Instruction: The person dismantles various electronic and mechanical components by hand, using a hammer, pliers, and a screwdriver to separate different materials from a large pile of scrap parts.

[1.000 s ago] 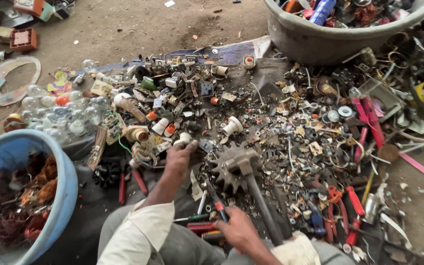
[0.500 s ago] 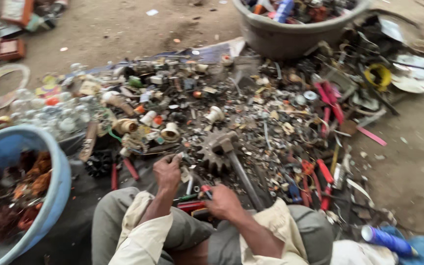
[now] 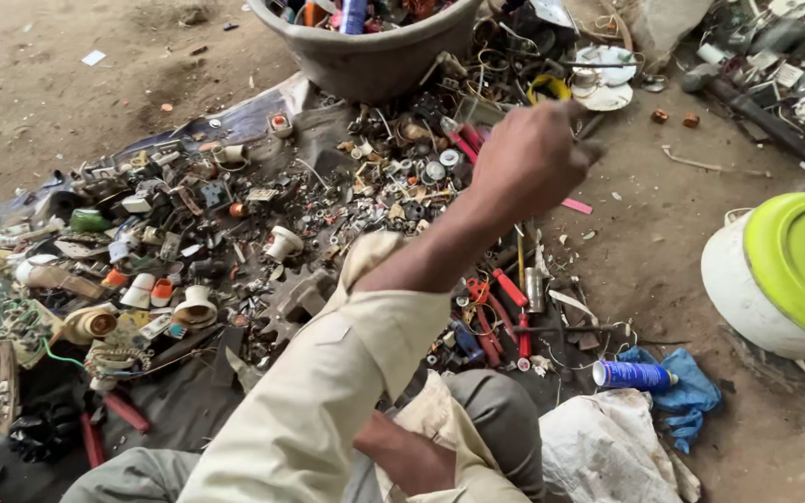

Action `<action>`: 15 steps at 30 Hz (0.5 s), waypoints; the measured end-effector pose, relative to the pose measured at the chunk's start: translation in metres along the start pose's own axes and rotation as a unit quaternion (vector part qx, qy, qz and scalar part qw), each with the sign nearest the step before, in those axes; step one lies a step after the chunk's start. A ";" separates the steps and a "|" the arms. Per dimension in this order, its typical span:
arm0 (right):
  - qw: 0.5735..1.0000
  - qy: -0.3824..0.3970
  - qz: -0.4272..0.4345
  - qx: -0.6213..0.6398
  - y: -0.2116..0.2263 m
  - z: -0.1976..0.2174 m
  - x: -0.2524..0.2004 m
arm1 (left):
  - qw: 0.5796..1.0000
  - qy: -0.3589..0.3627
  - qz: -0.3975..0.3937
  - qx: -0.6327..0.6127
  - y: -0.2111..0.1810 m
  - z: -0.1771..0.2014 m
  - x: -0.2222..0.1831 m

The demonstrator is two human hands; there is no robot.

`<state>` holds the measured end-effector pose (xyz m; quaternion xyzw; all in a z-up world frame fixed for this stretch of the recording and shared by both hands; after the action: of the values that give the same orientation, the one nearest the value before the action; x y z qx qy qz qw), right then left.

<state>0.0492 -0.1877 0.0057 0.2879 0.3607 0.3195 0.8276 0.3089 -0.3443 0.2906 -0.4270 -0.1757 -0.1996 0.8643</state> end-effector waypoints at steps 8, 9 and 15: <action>0.999 -0.019 0.030 -0.026 -0.006 -0.001 -0.019 | 0.919 0.063 0.390 -0.008 0.105 0.056 -0.217; 0.999 -0.023 0.037 -0.034 -0.004 0.000 -0.023 | 0.911 0.000 0.413 0.006 0.117 0.084 -0.249; 0.998 0.004 -0.023 -0.050 0.009 -0.001 -0.030 | 0.803 -0.330 0.489 0.085 0.122 0.203 -0.460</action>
<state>0.0292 -0.2041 0.0238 0.2365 0.3545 0.3195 0.8464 -0.0526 -0.0231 0.1072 -0.4213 -0.2343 0.4176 0.7702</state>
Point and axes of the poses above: each hand's wrist, its own x-axis towards the middle knuckle, its own z-axis out of the back of the hand, y = z × x, the point moved 5 cm from there along x, towards the middle knuckle, and after that the axes turned 4 degrees about -z, right-handed, at the moved point
